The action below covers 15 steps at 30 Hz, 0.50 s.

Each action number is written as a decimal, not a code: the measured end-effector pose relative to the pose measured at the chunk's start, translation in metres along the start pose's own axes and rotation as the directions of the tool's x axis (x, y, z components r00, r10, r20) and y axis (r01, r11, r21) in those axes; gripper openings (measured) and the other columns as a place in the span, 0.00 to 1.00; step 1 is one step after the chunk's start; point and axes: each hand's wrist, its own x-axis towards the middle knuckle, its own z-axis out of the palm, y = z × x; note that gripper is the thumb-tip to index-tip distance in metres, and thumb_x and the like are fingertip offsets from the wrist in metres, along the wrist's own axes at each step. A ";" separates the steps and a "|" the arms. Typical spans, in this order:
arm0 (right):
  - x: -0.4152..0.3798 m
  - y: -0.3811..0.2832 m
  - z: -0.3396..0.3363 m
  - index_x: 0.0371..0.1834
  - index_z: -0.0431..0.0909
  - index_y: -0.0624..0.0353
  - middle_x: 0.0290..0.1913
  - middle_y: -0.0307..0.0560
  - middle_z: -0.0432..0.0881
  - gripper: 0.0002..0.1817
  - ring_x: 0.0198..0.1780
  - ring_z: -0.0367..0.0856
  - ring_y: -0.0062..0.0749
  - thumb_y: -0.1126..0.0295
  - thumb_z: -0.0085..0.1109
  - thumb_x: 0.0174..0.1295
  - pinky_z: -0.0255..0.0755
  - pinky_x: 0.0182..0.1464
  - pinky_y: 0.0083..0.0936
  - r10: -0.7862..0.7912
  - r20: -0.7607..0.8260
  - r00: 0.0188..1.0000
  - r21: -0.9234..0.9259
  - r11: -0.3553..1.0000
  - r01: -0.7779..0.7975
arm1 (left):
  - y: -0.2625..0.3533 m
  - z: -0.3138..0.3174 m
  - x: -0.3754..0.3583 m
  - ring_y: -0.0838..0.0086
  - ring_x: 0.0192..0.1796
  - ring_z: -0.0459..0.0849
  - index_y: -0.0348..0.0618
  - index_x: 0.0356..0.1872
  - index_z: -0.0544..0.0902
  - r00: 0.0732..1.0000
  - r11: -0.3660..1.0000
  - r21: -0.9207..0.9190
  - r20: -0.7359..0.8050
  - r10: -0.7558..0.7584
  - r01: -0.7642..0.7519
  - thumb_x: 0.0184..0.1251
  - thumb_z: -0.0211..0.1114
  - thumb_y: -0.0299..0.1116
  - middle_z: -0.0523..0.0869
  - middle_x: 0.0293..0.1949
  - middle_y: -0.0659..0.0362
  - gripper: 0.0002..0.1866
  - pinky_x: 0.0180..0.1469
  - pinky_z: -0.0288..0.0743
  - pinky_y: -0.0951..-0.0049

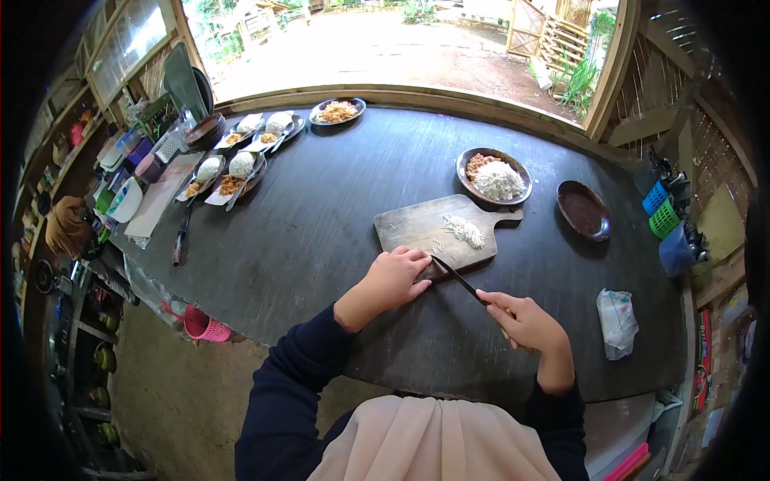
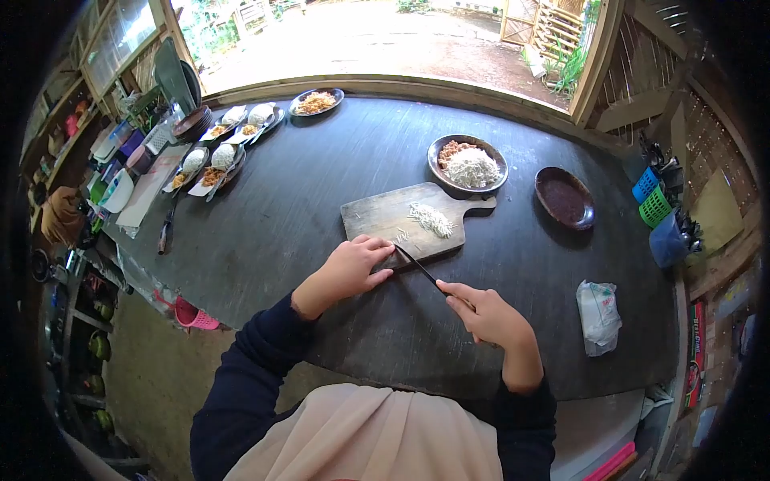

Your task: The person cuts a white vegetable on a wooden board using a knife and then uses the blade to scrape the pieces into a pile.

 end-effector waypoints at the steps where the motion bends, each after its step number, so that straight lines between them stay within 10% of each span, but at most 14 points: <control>1: 0.002 0.001 0.001 0.70 0.74 0.47 0.19 0.36 0.74 0.20 0.15 0.71 0.16 0.65 0.50 0.76 0.68 0.20 0.20 -0.011 -0.009 1.000 0.017 1.000 0.011 | 0.001 -0.002 0.000 0.62 0.57 0.81 0.41 0.57 0.83 1.000 1.000 -0.017 0.011 -0.006 0.006 0.66 0.65 0.45 0.84 0.55 0.57 0.23 0.56 0.79 0.64; 15: 0.007 0.005 0.002 0.71 0.73 0.46 0.20 0.35 0.74 0.21 0.15 0.71 0.15 0.66 0.50 0.76 0.68 0.20 0.19 -0.050 0.003 0.999 0.013 0.999 0.050 | 0.000 -0.002 0.000 0.61 0.57 0.81 0.41 0.55 0.83 1.000 1.000 -0.030 0.006 -0.004 0.005 0.66 0.66 0.45 0.84 0.55 0.56 0.22 0.57 0.79 0.63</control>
